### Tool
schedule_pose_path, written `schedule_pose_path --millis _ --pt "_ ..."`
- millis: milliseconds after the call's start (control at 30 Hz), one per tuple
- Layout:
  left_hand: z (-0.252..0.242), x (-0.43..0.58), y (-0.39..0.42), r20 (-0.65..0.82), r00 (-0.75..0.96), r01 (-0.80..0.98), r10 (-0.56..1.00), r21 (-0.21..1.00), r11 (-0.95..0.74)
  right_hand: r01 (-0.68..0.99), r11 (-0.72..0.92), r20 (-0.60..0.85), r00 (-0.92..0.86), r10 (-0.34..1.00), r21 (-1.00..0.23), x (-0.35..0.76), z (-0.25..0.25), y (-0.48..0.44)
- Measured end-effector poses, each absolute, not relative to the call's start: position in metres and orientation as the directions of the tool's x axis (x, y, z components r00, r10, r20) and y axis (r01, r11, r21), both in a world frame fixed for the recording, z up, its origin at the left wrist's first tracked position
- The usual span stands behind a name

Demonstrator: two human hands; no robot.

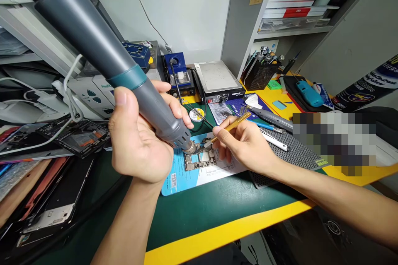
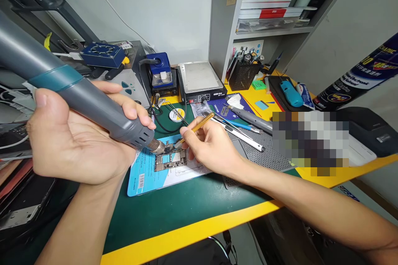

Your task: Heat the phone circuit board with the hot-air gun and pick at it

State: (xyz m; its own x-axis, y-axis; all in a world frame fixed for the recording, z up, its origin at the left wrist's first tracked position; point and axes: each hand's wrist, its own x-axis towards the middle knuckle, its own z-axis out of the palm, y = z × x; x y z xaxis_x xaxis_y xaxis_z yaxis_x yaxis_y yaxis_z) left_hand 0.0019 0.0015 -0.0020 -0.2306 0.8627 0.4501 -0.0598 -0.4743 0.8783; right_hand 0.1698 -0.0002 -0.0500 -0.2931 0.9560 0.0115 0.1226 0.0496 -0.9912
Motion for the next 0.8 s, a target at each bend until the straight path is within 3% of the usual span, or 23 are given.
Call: schedule_pose_path --millis 167,600,800 --pt "-0.0014 0.0013 0.0015 0.460 -0.218 -0.142 0.861 0.858 -0.494 0.123 0.042 0.007 -0.272 0.962 -0.992 0.1693 -0.0486 -0.0001" --pt "0.0002 0.0040 0.0004 0.417 -0.259 -0.129 0.871 0.879 -0.459 0.083 0.041 0.015 -0.288 0.958 -0.996 0.1693 -0.0511 0.0006" --pt "-0.0028 0.0053 0.0017 0.464 -0.254 -0.270 0.848 0.808 -0.523 0.136 0.044 0.003 -0.292 0.956 -0.990 0.1685 -0.0492 0.0004"
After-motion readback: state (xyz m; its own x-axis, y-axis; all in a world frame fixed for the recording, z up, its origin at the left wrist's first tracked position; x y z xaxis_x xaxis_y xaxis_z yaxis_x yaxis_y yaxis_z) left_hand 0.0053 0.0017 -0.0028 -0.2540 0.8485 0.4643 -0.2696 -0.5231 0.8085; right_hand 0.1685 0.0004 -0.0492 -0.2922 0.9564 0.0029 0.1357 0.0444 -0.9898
